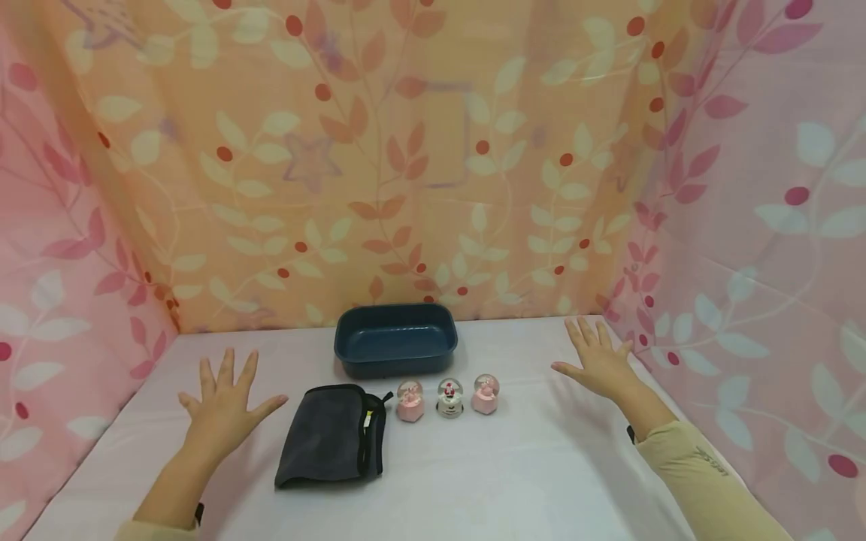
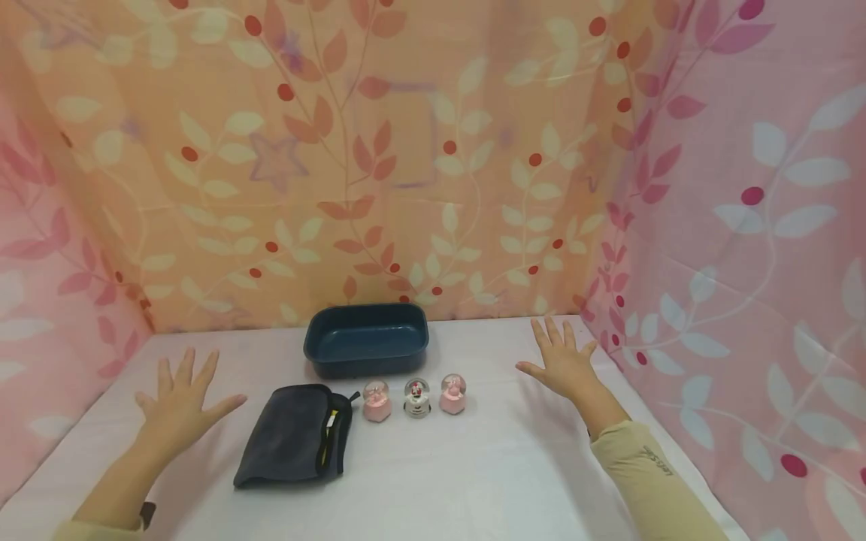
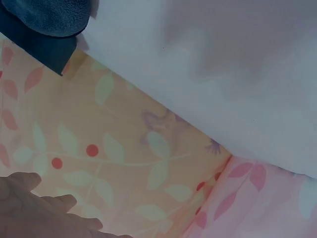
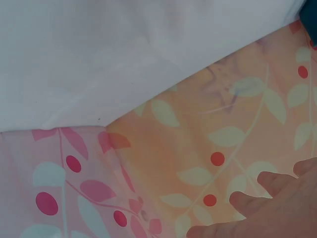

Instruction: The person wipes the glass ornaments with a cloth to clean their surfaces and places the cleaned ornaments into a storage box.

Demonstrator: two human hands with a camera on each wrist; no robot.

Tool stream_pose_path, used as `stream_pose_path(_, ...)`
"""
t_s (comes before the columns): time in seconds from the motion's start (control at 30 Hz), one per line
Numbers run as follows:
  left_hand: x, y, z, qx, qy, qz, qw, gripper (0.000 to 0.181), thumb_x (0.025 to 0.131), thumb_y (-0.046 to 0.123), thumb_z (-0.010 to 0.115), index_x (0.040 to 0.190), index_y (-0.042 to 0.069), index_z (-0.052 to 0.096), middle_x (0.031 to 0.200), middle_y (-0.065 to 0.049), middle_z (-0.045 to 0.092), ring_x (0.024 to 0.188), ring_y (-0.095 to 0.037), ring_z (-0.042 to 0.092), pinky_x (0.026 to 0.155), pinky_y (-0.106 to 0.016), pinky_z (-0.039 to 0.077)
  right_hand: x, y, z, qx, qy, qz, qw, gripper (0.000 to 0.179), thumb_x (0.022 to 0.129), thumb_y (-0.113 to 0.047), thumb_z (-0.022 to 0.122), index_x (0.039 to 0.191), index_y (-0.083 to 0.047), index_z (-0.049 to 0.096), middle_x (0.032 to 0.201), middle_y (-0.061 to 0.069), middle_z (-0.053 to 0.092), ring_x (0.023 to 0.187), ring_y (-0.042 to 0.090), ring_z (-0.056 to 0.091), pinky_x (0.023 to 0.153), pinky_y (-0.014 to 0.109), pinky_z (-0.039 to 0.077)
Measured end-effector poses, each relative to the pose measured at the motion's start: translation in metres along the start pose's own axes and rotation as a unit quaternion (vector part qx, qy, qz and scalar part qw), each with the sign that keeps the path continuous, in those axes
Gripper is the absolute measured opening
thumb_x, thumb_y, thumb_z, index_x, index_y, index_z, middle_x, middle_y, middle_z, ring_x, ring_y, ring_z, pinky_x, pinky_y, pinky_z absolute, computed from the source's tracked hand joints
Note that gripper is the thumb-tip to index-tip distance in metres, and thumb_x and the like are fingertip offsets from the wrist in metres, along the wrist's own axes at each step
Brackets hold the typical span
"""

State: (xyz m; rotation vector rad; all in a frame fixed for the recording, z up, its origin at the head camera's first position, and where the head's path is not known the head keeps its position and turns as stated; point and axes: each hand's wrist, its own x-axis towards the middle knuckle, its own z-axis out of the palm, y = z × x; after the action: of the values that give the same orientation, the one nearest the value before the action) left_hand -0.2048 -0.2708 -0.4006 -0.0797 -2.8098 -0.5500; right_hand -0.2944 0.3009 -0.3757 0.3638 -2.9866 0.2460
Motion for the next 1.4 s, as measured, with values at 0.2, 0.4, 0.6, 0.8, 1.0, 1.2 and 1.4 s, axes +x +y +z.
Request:
stream_pose_path(0.2, -0.001, 0.001, 0.002, 0.009, 0.007, 0.012, 0.9999, 0.096, 0.086, 0.059, 0.061, 0.152, 0.003, 0.019, 0.152, -0.037, 0.004, 0.135, -0.059, -0.016, 0.083, -0.087, -0.005, -0.002, 0.000, -0.001, 0.002, 0.003, 0.002, 1.0000, 0.091, 0.090, -0.051, 0.060, 0.152, 0.000, 0.017, 0.156, 0.029, 0.010, 0.139, 0.055, -0.001, 0.090, 0.084, -0.003)
stream_pose_path(0.4, -0.004, 0.000, -0.001, 0.027, 0.000, 0.019, 0.9995, 0.096, 0.086, 0.057, 0.063, 0.153, 0.004, 0.018, 0.152, -0.037, 0.004, 0.134, -0.061, -0.013, 0.082, -0.088, -0.004, -0.004, 0.000, 0.001, 0.005, 0.005, 0.000, 1.0000, 0.092, 0.089, -0.053, 0.060, 0.152, -0.001, 0.019, 0.155, 0.029, 0.013, 0.138, 0.056, 0.001, 0.089, 0.084, -0.004)
stream_pose_path(0.6, -0.006, -0.005, -0.001, 0.035, -0.006, 0.015, 0.9992, 0.097, 0.087, 0.058, 0.061, 0.153, 0.004, 0.016, 0.152, -0.037, 0.002, 0.134, -0.062, -0.012, 0.082, -0.088, -0.002, -0.005, -0.002, 0.001, 0.005, 0.007, 0.000, 1.0000, 0.092, 0.089, -0.053, 0.061, 0.152, -0.001, 0.020, 0.154, 0.029, 0.015, 0.138, 0.056, 0.003, 0.090, 0.084, -0.004)
stream_pose_path(0.8, -0.008, -0.009, 0.000, 0.039, -0.011, 0.010, 0.9991, 0.097, 0.086, 0.061, 0.061, 0.152, 0.002, 0.020, 0.151, -0.038, 0.004, 0.134, -0.062, -0.011, 0.082, -0.088, -0.001, -0.005, -0.003, 0.003, 0.010, 0.003, -0.001, 0.9999, 0.092, 0.089, -0.053, 0.061, 0.152, 0.000, 0.021, 0.154, 0.029, 0.015, 0.137, 0.057, 0.004, 0.090, 0.084, -0.004)
stream_pose_path(1.0, -0.009, -0.011, 0.000, 0.032, -0.013, 0.014, 0.9993, 0.096, 0.086, 0.058, 0.062, 0.152, 0.002, 0.019, 0.152, -0.038, 0.003, 0.134, -0.061, -0.014, 0.082, -0.088, -0.002, -0.004, -0.002, 0.008, 0.007, -0.003, 0.004, 1.0000, 0.092, 0.088, -0.054, 0.060, 0.151, 0.001, 0.020, 0.154, 0.030, 0.015, 0.137, 0.057, 0.004, 0.092, 0.083, -0.002)
stream_pose_path(1.2, -0.011, -0.010, 0.002, 0.037, -0.011, 0.022, 0.9990, 0.095, 0.086, 0.058, 0.063, 0.150, 0.001, 0.023, 0.151, -0.038, 0.008, 0.134, -0.063, -0.009, 0.083, -0.088, 0.002, -0.003, -0.004, 0.012, 0.000, 0.010, 0.006, 0.9999, 0.091, 0.089, -0.053, 0.060, 0.152, 0.000, 0.020, 0.154, 0.030, 0.016, 0.137, 0.056, 0.006, 0.094, 0.082, 0.002)
stream_pose_path(1.4, -0.017, -0.010, 0.012, 0.014, -0.022, 0.017, 0.9995, 0.090, 0.087, 0.051, 0.066, 0.148, -0.002, 0.026, 0.146, -0.040, 0.018, 0.130, -0.066, 0.010, 0.084, -0.085, 0.018, -0.003, -0.008, 0.019, 0.027, 0.035, -0.002, 0.9990, 0.090, 0.090, -0.050, 0.061, 0.151, 0.002, 0.020, 0.153, 0.029, 0.020, 0.137, 0.055, 0.015, 0.094, 0.082, 0.009)
